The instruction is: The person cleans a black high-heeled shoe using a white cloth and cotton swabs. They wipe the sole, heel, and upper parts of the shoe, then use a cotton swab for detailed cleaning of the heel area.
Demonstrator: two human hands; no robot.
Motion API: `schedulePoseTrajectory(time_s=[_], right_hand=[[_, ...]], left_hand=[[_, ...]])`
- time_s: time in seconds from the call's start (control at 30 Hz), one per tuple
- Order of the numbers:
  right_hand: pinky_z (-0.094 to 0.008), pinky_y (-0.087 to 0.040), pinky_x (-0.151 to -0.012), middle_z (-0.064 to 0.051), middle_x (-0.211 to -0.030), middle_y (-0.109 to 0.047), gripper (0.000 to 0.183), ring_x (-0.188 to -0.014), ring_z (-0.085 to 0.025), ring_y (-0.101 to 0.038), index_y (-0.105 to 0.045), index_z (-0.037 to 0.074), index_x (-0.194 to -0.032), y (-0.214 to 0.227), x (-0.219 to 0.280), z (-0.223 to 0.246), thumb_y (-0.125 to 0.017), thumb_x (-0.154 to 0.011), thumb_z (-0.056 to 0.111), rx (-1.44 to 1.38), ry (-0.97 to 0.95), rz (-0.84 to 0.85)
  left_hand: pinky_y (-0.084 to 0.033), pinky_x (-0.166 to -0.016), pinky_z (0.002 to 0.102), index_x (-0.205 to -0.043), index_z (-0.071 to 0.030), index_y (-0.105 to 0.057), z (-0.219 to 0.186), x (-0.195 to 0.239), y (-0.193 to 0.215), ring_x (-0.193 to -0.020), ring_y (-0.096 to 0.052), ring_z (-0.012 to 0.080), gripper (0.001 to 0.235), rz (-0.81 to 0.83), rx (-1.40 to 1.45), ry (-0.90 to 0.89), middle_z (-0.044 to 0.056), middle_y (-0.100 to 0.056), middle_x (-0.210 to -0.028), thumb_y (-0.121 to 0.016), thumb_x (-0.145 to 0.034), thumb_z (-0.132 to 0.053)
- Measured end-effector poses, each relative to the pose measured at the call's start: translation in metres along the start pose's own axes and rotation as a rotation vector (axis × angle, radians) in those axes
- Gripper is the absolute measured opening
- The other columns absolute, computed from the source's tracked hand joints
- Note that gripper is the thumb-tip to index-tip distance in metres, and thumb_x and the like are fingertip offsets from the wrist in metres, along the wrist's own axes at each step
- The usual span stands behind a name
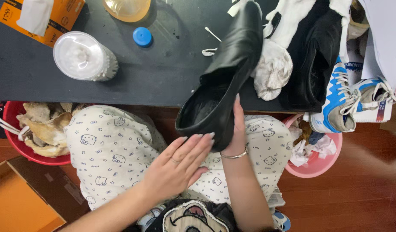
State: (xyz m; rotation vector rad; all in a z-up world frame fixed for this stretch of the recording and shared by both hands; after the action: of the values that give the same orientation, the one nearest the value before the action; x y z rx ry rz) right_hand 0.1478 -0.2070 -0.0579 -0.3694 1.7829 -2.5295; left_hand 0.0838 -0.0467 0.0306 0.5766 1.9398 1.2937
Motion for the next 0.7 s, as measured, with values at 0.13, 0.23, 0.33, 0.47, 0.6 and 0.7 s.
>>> schedulePoseTrajectory(time_s=[0.13, 0.23, 0.33, 0.47, 0.6, 0.7], right_hand=[[-0.045, -0.045, -0.117, -0.024, -0.153, -0.049, 0.059, -0.139, -0.034, -0.053, -0.039, -0.001, -0.155, -0.01, 0.004, -0.009, -0.043, -0.115, 0.042, -0.052, -0.078, 0.016], [-0.046, -0.038, -0.121, -0.027, -0.158, -0.042, 0.078, -0.144, -0.036, -0.045, -0.026, -0.003, -0.16, -0.026, -0.007, -0.019, -0.058, -0.103, 0.04, -0.394, -0.283, 0.04], [-0.049, -0.033, -0.126, -0.026, -0.161, -0.037, 0.099, -0.149, -0.037, -0.04, -0.015, -0.005, -0.167, -0.042, -0.011, -0.022, -0.069, -0.095, 0.036, -0.954, -0.555, 0.163], [-0.049, -0.03, -0.128, -0.029, -0.162, -0.033, 0.098, -0.152, -0.037, -0.035, -0.014, -0.006, -0.168, -0.038, -0.008, -0.016, -0.07, -0.101, 0.038, -0.827, -0.551, 0.183], [-0.049, -0.038, -0.121, -0.026, -0.154, -0.044, 0.07, -0.142, -0.036, -0.047, -0.03, -0.002, -0.159, -0.022, 0.006, -0.012, -0.059, -0.108, 0.036, -0.502, -0.355, 0.128], [-0.049, -0.047, -0.114, -0.023, -0.146, -0.055, 0.049, -0.131, -0.035, -0.059, -0.047, 0.003, -0.151, -0.017, 0.018, -0.001, -0.048, -0.113, 0.034, -0.203, -0.154, 0.077]], left_hand=[[-0.022, -0.128, 0.037, -0.159, -0.014, -0.05, 0.007, -0.004, -0.011, -0.156, -0.028, 0.0151, 0.056, -0.121, -0.109, -0.186, -0.004, -0.037, -0.167, -0.052, -0.112, -0.045], [-0.022, -0.13, 0.039, -0.159, -0.017, -0.048, 0.009, 0.004, -0.028, -0.157, -0.025, 0.0167, 0.054, -0.19, -0.025, -0.199, -0.005, -0.036, -0.168, -0.054, -0.113, -0.045], [-0.02, -0.131, 0.042, -0.153, -0.018, -0.051, 0.023, 0.014, -0.053, -0.157, -0.024, 0.0213, 0.05, -0.069, 0.106, -0.192, -0.003, -0.036, -0.163, -0.054, -0.113, -0.048], [-0.014, -0.133, 0.042, -0.16, -0.021, -0.05, 0.016, 0.01, -0.046, -0.159, -0.02, 0.0214, 0.056, -0.253, 0.027, -0.226, -0.003, -0.032, -0.17, -0.052, -0.115, -0.054], [-0.012, -0.133, 0.041, -0.163, -0.02, -0.048, 0.006, -0.02, -0.007, -0.158, -0.022, 0.0215, 0.062, -0.325, -0.048, -0.22, -0.002, -0.032, -0.171, -0.052, -0.115, -0.058], [-0.029, -0.125, 0.048, -0.147, -0.006, -0.055, 0.019, -0.046, 0.036, -0.147, -0.04, 0.0335, 0.064, -0.222, 0.135, -0.102, 0.012, -0.048, -0.155, -0.066, -0.101, -0.049]])
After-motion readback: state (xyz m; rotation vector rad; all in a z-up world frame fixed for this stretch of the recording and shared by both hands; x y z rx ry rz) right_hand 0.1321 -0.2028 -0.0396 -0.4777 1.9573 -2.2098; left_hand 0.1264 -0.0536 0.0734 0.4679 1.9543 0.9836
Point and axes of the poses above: each hand's wrist, its own x-axis away from the middle knuckle, its own y-axis out of the back of the hand, z = x × y, the point moved 5 cm from there along -x, towards the middle knuckle
